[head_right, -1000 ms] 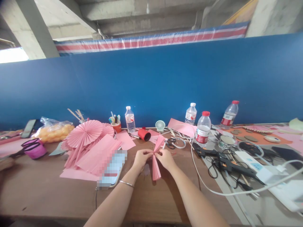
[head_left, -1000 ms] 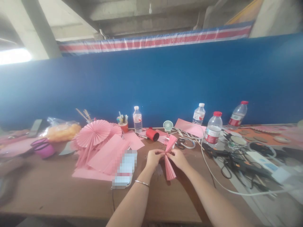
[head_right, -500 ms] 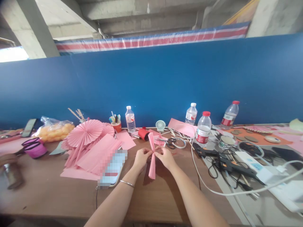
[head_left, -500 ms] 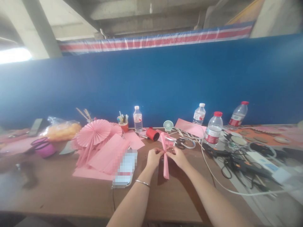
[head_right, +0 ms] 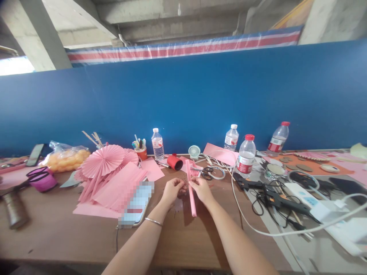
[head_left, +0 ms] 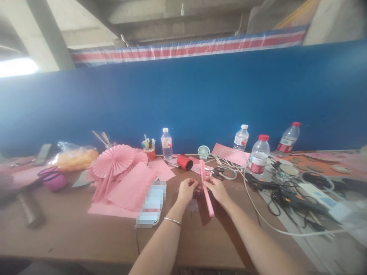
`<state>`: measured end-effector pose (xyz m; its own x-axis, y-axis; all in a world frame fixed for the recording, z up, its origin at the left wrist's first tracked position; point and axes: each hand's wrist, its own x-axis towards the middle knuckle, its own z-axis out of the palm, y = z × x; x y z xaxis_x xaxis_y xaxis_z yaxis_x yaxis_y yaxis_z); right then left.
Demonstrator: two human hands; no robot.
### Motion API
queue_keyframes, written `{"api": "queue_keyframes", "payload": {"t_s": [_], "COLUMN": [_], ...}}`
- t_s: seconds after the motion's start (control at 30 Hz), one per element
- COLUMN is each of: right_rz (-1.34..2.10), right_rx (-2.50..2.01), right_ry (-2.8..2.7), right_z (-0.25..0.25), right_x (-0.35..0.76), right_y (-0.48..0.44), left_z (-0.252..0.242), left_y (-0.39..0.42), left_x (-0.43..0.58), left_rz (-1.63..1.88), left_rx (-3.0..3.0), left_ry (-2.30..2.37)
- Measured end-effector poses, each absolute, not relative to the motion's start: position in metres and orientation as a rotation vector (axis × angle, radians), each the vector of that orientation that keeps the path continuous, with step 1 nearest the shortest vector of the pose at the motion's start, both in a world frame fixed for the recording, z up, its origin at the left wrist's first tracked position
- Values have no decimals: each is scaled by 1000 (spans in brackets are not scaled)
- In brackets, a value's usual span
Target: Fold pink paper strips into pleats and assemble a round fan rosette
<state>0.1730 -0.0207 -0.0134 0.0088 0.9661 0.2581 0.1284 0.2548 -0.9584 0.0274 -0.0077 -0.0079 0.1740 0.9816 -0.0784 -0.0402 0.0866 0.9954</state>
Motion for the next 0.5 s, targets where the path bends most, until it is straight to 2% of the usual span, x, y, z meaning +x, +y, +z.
{"api": "queue_keyframes", "payload": {"t_s": [0.33, 0.5], "right_rz": [1046, 1039], "right_rx": [-1140, -1133], "right_ry": [-1283, -1290], "right_z": [-6, -8], "right_x": [172, 172], "right_y": [-26, -24], "left_z": [-5, 1], "left_y": [-10, -11], "left_x": [25, 19], "left_rz": [1095, 1434], "left_rx": [1219, 1329], "left_ry": [1139, 1252]}}
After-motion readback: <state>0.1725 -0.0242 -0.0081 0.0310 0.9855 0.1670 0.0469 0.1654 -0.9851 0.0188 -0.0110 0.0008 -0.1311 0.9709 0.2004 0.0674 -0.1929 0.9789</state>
